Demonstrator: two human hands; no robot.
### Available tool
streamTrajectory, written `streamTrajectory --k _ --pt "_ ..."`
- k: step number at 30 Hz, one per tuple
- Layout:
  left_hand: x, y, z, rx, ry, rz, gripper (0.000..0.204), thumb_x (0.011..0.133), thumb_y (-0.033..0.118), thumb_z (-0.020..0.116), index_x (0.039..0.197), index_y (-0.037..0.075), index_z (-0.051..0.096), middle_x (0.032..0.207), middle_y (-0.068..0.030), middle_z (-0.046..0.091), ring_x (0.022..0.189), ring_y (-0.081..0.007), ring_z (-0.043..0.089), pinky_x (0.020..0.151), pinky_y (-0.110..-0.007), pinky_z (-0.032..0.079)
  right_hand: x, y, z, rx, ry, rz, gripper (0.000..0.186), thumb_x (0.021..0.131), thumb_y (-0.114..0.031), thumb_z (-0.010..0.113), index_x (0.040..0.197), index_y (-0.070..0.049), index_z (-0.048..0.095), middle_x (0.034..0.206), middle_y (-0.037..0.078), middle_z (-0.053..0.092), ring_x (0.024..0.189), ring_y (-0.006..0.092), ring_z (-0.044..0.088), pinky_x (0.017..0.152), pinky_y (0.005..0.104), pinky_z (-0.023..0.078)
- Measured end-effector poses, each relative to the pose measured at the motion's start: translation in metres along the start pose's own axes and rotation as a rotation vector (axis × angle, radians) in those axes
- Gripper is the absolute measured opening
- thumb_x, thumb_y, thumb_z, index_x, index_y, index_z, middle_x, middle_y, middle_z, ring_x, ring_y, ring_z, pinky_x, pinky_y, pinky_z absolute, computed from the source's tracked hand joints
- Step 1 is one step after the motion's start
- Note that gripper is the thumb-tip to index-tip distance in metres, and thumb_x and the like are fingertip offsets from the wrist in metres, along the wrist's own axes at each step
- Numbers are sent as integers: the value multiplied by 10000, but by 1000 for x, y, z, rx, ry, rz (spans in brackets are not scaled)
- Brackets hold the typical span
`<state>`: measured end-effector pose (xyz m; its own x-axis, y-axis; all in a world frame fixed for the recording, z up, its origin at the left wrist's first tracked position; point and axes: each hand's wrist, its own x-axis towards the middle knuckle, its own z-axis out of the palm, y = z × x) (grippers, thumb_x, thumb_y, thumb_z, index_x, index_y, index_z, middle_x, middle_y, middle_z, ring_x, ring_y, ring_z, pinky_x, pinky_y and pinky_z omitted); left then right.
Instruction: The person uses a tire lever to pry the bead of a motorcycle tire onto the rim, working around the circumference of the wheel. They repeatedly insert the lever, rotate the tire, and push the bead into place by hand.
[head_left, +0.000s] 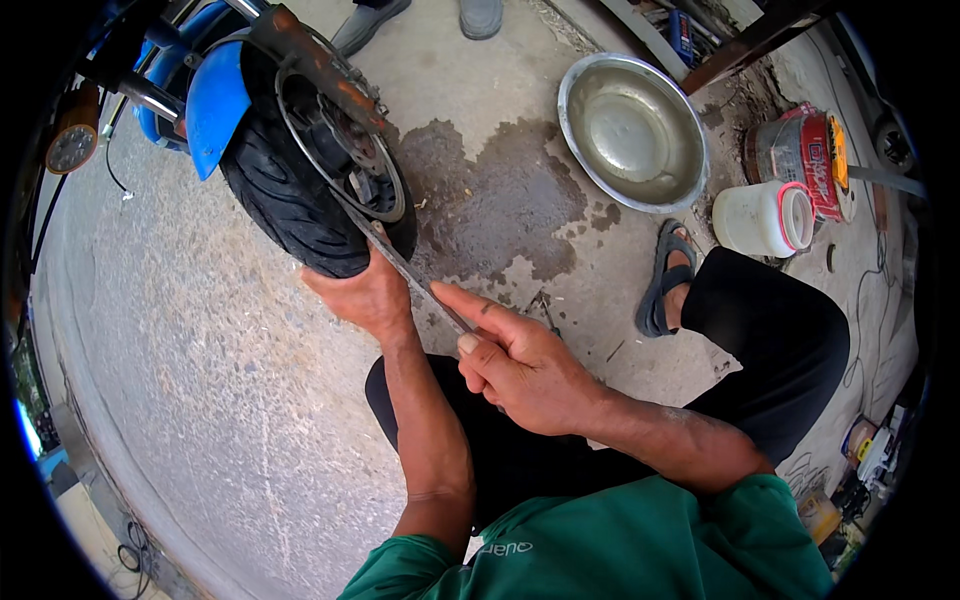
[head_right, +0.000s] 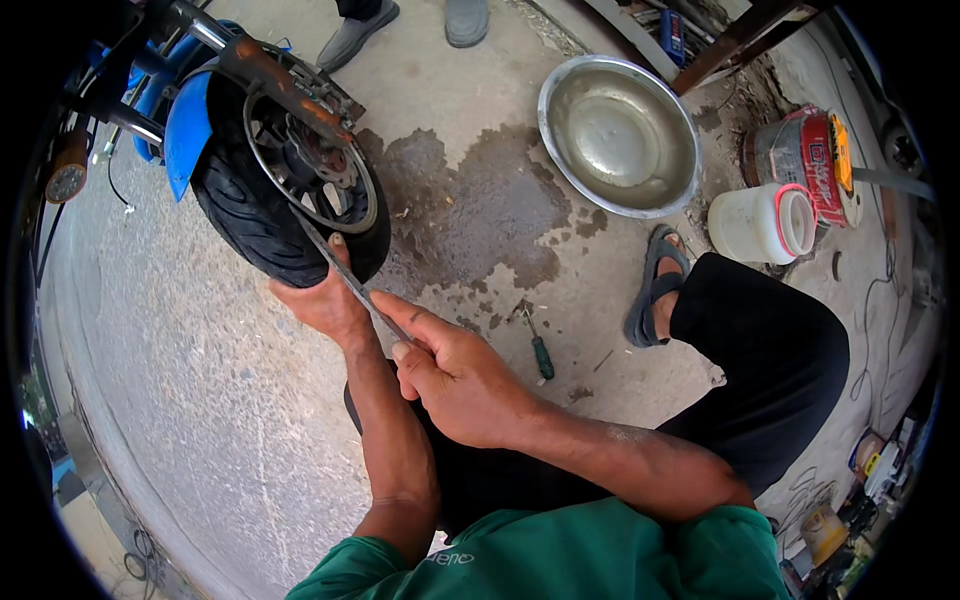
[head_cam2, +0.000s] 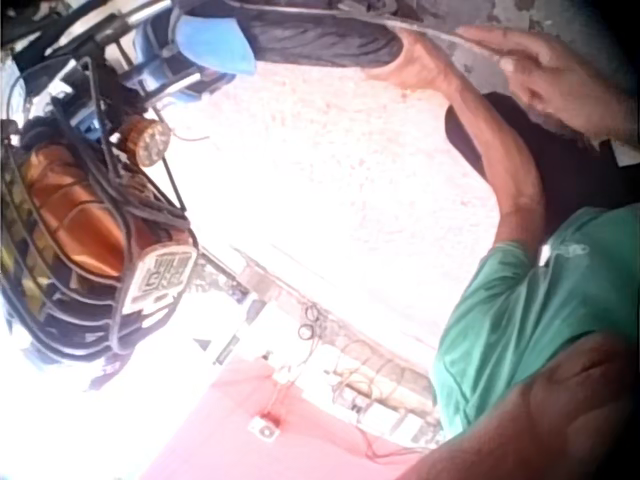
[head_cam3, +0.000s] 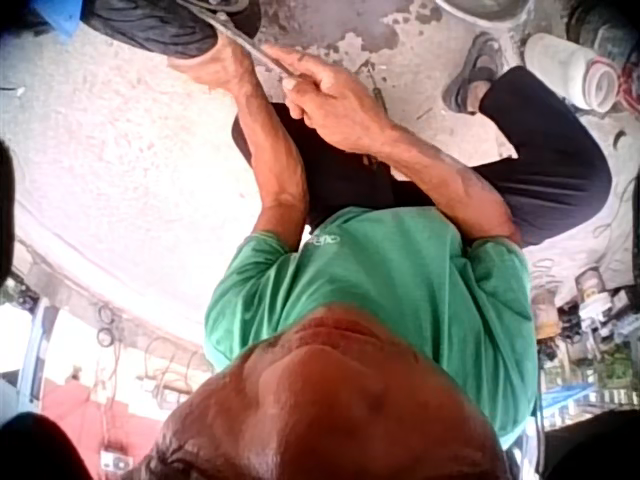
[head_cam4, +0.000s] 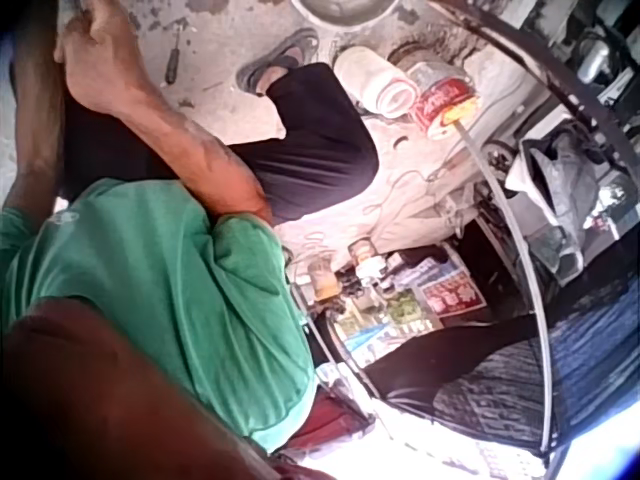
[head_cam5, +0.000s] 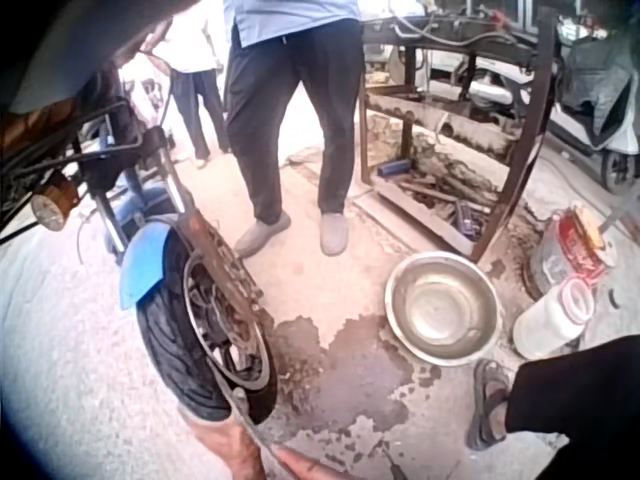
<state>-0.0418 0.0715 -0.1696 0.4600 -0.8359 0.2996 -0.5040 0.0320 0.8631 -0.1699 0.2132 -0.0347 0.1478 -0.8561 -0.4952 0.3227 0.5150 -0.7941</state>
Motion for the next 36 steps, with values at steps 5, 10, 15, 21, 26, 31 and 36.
streamTrajectory --k 5,10,15,21,26,31,36 --pt "-2 -4 -1 -47 29 -14 787 707 294 945 1240 -94 516 1133 -242 647 1031 -356 656 923 -438 511 10 -15 5 -119 49 -27 560 1093 -117 435 1639 -115 310 769 -12 518 694 59 463 653 234 449" --pt "-14 4 9 -220 33 -114 784 713 305 947 1243 -81 517 1122 -234 643 1008 -352 643 925 -436 505 17 21 60 41 160 -156 579 1081 -76 450 1640 -95 302 775 -42 477 686 53 442 641 239 434" --pt "-10 -8 2 -12 0 -43 784 722 240 929 1284 -94 497 1180 -247 632 1069 -349 639 973 -437 497 15 -50 -24 -222 -11 161 561 1056 -151 491 1603 -80 389 784 -10 551 675 80 487 647 263 483" --pt "-14 12 6 17 -9 -51 806 739 216 923 1327 -105 475 1251 -252 615 1126 -351 631 1011 -431 491 67 -146 -120 -637 -282 278 526 1062 -163 504 1579 -96 432 712 -31 494 496 56 391 413 232 324" --pt "-17 13 8 -59 -34 -95 903 735 240 923 1394 -123 422 1287 -290 588 1158 -377 622 1031 -446 477 42 -113 -94 -534 -207 265 532 1084 -179 503 1603 -129 400 716 -31 478 594 53 435 508 238 388" --pt "-16 27 -1 -49 -131 -60 924 759 192 904 1451 -113 373 1388 -284 523 1282 -347 553 1099 -427 436 26 -69 -73 -568 -139 9 552 1040 -145 479 1575 -34 399 1209 197 600 1109 265 595 955 368 473" --pt "20 70 -2 72 -132 95 898 767 140 864 1465 -103 354 1376 -266 534 1254 -330 579 1091 -408 451 20 -57 -61 -612 -72 -55 553 1018 -126 470 1551 6 408 1405 295 590 1308 383 592 1109 417 451"
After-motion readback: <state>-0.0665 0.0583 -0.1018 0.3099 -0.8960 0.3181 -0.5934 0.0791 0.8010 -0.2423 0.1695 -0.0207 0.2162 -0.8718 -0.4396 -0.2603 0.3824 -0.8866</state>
